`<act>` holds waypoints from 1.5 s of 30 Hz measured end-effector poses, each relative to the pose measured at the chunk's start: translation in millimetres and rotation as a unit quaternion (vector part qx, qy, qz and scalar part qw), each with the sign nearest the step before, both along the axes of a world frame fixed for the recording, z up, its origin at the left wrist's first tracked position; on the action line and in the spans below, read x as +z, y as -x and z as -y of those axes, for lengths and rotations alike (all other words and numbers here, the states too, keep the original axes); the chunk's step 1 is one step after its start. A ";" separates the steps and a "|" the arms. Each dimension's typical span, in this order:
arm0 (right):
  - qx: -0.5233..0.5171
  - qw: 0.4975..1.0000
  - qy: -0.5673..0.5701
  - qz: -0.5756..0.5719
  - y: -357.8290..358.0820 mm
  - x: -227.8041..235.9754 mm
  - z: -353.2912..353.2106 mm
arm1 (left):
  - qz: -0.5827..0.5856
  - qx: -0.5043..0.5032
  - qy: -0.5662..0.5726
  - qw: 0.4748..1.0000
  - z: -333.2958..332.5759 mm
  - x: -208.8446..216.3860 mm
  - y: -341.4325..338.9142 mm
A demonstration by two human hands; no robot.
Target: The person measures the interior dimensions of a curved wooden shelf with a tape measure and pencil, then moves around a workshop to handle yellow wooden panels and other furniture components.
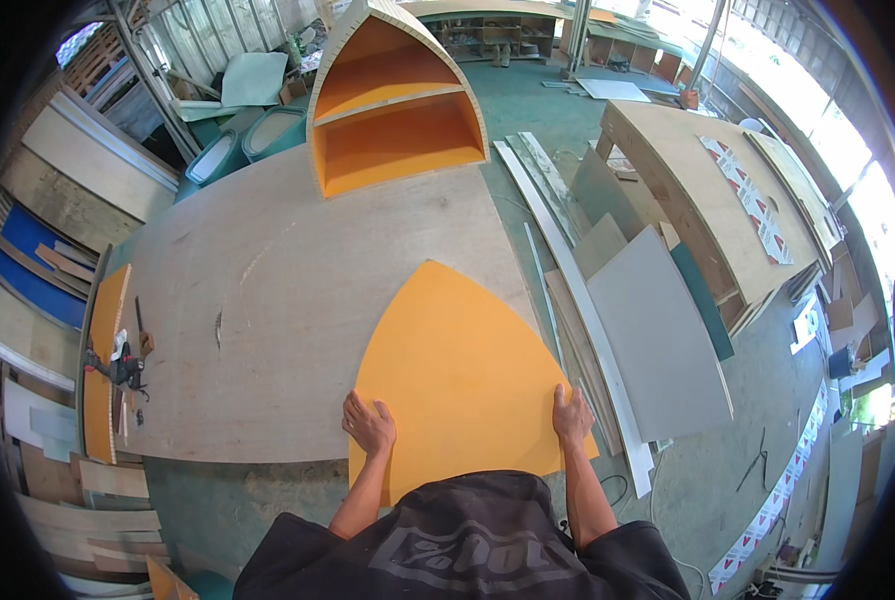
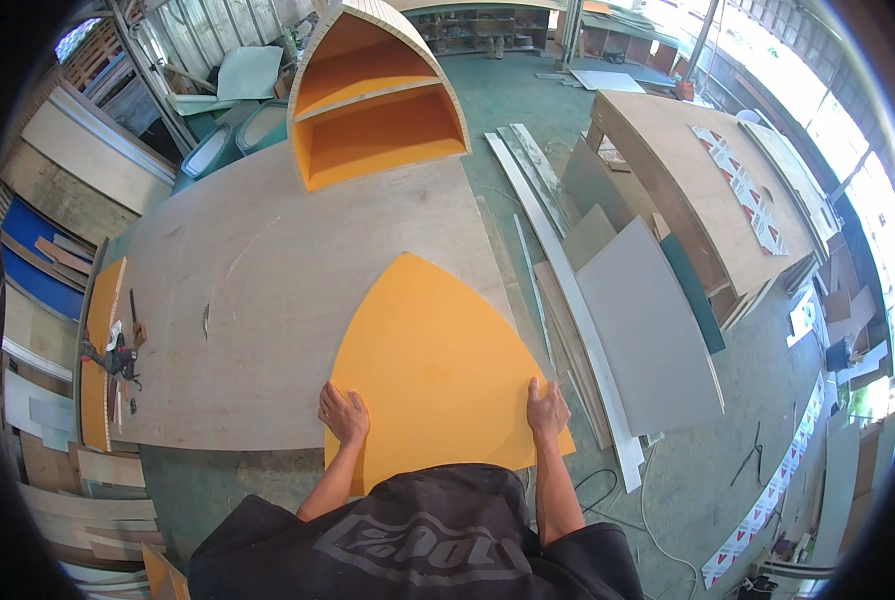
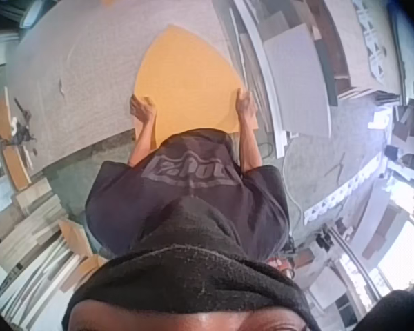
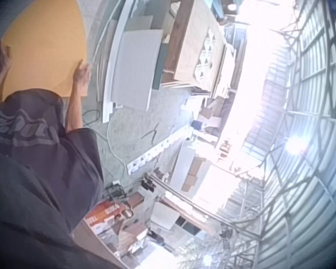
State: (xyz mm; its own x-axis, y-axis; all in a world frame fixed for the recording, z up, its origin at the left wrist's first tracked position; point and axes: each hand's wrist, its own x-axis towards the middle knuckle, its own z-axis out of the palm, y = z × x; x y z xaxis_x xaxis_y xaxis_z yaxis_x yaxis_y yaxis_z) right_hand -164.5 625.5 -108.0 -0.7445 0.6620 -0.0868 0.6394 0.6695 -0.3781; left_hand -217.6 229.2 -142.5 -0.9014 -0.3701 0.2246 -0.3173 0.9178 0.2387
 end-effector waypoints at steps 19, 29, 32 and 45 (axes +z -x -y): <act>0.004 1.000 0.016 0.002 0.3 0.3 -0.2 | -0.006 0.000 0.002 1.000 -0.9 3.1 0.3; -0.004 1.000 0.019 0.009 0.5 6.0 1.6 | 0.004 0.000 0.008 1.000 -0.7 3.4 0.3; -0.003 1.000 0.027 0.016 1.3 7.6 1.8 | 0.004 0.001 0.006 1.000 -0.8 3.4 0.1; 0.000 1.000 -0.006 -0.015 -0.4 1.2 1.7 | 0.010 0.002 -0.008 1.000 -0.4 1.7 -0.5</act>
